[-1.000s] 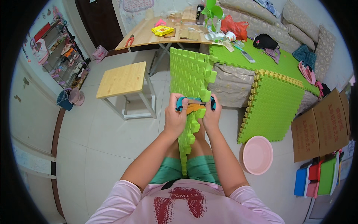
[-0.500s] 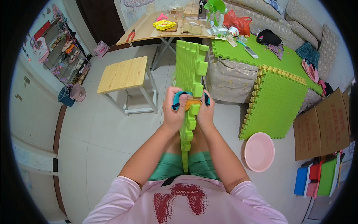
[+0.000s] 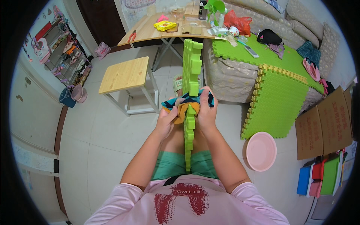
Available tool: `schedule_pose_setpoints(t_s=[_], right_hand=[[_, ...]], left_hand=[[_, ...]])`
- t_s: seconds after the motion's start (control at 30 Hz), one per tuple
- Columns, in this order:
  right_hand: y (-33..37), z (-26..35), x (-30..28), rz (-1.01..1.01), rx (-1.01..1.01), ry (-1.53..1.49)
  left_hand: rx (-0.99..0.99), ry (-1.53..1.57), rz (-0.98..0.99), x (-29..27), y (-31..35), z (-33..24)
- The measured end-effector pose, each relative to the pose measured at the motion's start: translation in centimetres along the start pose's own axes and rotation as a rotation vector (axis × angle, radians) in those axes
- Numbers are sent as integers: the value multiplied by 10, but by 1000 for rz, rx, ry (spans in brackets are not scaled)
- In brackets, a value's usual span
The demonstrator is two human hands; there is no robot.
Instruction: The person sits on the floor and attaches a patterned fabric strip to the serrated edge of a green foam mat by hand.
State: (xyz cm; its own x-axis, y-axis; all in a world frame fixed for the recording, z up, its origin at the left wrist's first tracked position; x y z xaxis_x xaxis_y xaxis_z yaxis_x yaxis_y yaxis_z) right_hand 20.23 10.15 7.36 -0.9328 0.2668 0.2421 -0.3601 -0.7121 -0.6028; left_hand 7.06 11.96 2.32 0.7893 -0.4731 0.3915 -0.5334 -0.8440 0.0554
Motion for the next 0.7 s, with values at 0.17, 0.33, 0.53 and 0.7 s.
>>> schedule_pose_setpoints(t_s=[0.17,0.33,0.53,0.7], right_hand=[[7,-2,3,102,0,-40],[62,-62,-14,158,106,-375],[100,-116,-8,137,236,98],[95,-85,8,124,23,137]], left_hand=[[-87,186,-34,-21,-2,45],[-161,-6,-15,-43,-16,113],[-140,-35,-49,-21,-26,103],[-134,178,25,2,-16,86]])
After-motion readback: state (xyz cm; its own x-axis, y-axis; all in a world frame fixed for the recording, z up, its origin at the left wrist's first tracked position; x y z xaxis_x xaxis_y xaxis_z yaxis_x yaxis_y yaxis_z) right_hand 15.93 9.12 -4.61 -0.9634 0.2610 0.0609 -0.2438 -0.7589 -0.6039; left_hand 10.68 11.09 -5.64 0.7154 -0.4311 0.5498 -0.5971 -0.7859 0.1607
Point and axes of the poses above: each hand's wrist, its own y-axis away from the middle knuckle, its own x-axis out of the palm, z = x × y, the point moved 9 cm from there along -y, towards the middle knuckle, and after that the axes turned 14 degrees about -x, right-handed, at the moved point
